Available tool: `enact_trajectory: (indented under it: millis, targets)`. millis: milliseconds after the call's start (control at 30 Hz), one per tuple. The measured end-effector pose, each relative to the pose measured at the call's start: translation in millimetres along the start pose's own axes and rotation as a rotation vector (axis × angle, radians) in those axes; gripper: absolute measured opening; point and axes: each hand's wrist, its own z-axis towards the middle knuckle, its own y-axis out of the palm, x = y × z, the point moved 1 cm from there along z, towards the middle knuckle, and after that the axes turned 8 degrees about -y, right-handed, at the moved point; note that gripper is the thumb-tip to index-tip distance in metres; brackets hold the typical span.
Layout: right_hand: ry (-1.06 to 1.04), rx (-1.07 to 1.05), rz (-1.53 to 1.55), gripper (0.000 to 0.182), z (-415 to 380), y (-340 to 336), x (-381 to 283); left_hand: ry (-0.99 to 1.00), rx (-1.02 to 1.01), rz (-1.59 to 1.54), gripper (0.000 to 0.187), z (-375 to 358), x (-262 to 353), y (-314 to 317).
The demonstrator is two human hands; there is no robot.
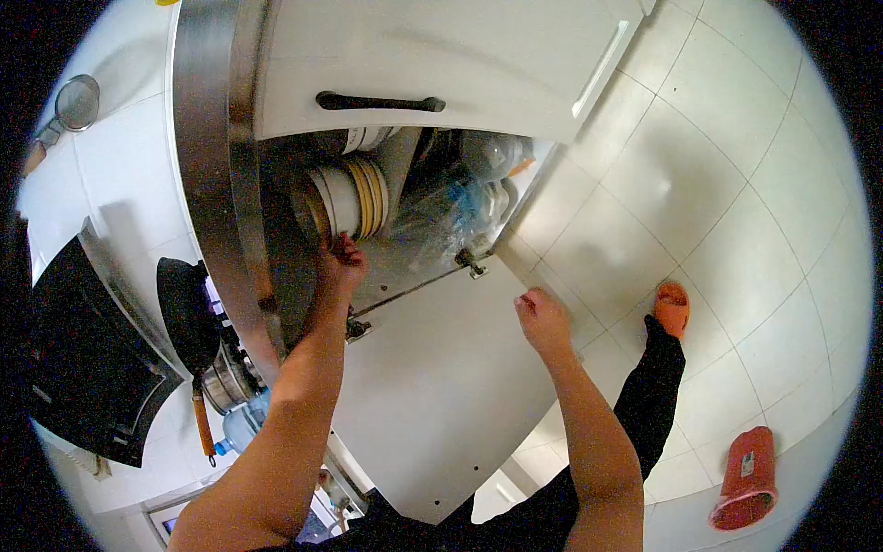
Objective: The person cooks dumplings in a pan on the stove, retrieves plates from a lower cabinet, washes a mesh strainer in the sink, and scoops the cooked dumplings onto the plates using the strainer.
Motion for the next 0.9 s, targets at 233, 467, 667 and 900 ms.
enact_trajectory:
  millis: [233,467,667,900]
  targets:
    - [-0.057,0.026,-0.001,0.019,10,10,-17,-0.020,-0.034,-0.034,0.053,6,-4,0]
    - [-0.060,0.005,0.006,0.020,16,20,-14,0.058,-0.008,0.055,0.046,-17,-25,29]
    - [-0.045,-0.013,-0.020,0.017,16,21,-17,0.143,-0.302,0.142,0.043,-13,-12,128]
    - [-0.060,0.021,-0.002,0.016,19,21,-14,0.116,-0.198,0.139,0.047,3,-15,129]
